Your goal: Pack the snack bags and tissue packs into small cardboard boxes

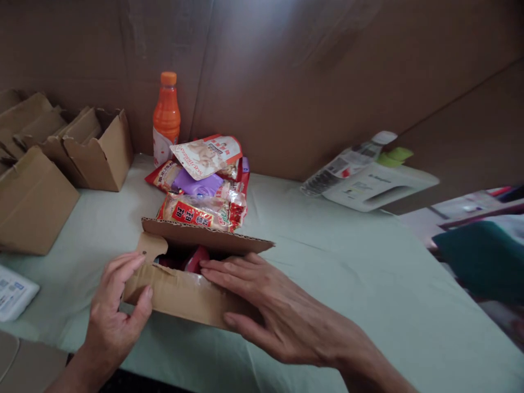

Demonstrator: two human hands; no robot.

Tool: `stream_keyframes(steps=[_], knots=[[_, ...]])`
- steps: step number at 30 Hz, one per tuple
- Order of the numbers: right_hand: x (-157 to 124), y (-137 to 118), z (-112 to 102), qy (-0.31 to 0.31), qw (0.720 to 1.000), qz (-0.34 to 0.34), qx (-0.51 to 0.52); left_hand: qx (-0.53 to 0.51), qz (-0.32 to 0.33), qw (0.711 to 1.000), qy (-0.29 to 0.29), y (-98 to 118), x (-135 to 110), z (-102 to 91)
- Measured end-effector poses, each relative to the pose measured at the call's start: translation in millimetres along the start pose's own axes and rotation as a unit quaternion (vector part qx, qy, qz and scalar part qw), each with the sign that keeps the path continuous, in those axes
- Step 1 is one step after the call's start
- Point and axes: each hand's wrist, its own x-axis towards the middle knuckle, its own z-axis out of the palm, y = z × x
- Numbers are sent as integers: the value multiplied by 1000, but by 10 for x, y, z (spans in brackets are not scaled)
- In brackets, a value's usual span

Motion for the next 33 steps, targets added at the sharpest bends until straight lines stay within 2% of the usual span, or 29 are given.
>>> stream_keyframes(steps=[4, 7, 12, 14, 16, 19, 21, 23, 25, 27, 30, 31, 33], knots=[[115, 31, 19, -52, 998, 14, 34, 20, 33, 999, -16, 7, 40, 38], [196, 39, 79, -74, 997, 23, 20, 24, 72, 996, -36, 2, 98, 41], [297, -8, 108, -79, 996, 27, -29, 40, 102, 993, -54, -2, 163, 22], [263, -55, 68, -35, 999, 1, -32, 46, 104, 992, -53, 12, 178, 30], [183, -97, -4, 58, 997, -36, -41, 45, 102, 993, -48, 27, 190, 47], [61, -99, -130, 226, 964, -47, -133, 34, 102, 993, -38, 30, 205, 74], [26, -60, -172, 286, 936, -10, -204, 33, 101, 994, -29, 17, 203, 89], [20, -24, -144, 291, 933, 16, -211, 44, 96, 994, -21, 1, 186, 108], [17, -18, -44, 278, 945, 7, -170, 61, 78, 995, 3, -11, 155, 137], [-3, -47, 103, 260, 955, 1, -141, 70, 53, 995, 55, -16, 116, 166], [-75, -107, 324, 251, 956, 13, -153, 75, 36, 988, 130, -23, 69, 173], [-104, -117, 379, 248, 956, 16, -157, 75, 42, 988, 127, -33, 60, 161], [-169, -113, 452, 245, 957, 16, -155, 60, 57, 994, 70, -75, 46, 115]])
